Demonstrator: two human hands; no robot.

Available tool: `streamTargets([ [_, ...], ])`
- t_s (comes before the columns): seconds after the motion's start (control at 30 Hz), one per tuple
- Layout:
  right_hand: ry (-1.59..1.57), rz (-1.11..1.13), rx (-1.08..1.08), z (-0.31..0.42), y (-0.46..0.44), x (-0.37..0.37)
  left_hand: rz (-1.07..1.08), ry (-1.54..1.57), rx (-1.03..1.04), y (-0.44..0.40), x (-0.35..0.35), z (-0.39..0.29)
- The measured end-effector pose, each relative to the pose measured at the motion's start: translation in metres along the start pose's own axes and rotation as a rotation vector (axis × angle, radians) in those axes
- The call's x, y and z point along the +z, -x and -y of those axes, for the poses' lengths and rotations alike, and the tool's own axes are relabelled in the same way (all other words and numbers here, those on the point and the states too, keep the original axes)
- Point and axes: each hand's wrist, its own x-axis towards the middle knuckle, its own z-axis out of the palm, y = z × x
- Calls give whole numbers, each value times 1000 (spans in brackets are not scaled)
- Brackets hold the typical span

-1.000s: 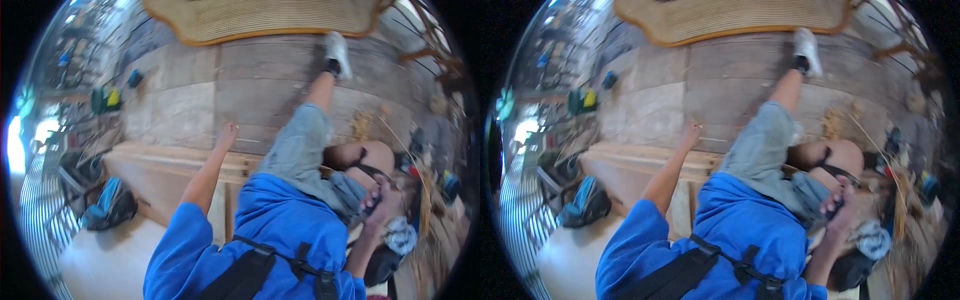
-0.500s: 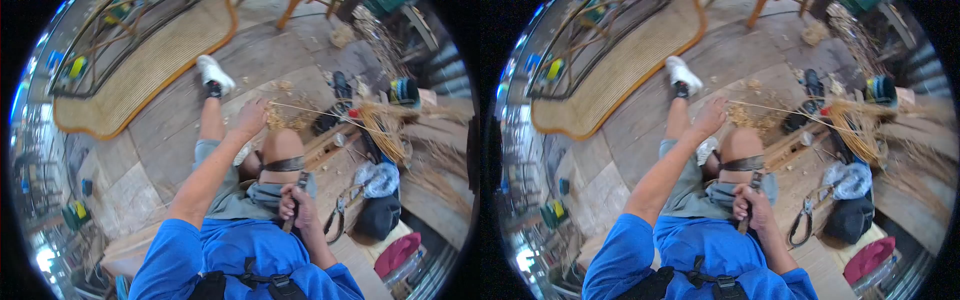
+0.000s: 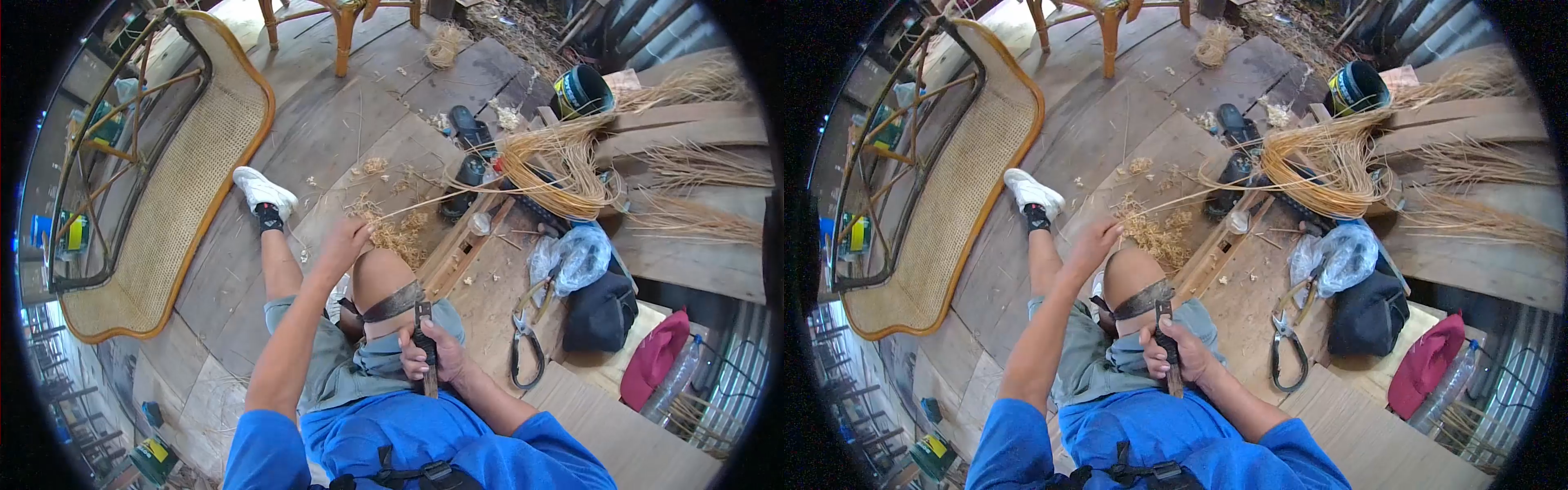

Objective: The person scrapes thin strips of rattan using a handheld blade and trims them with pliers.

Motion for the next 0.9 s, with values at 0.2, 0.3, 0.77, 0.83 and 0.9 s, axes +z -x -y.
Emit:
streamTargets([
  [0.2,232,-239,-158,6,-13,38,37,169,-183,108,-50,-44],
  [0.3,463,-305,-288,5,-24,53,189,387,-386,160,-62,-48],
  [0.77,471,-562,-651,46,-56,68,-95,511,-744,321,-82,24],
  [0.83,587,-582,-689,54,-56,67,-116,441,-779,325,-88,30],
  [0.9,628,-574,-704,58,-57,64,-108,288,-775,325,-90,33],
])
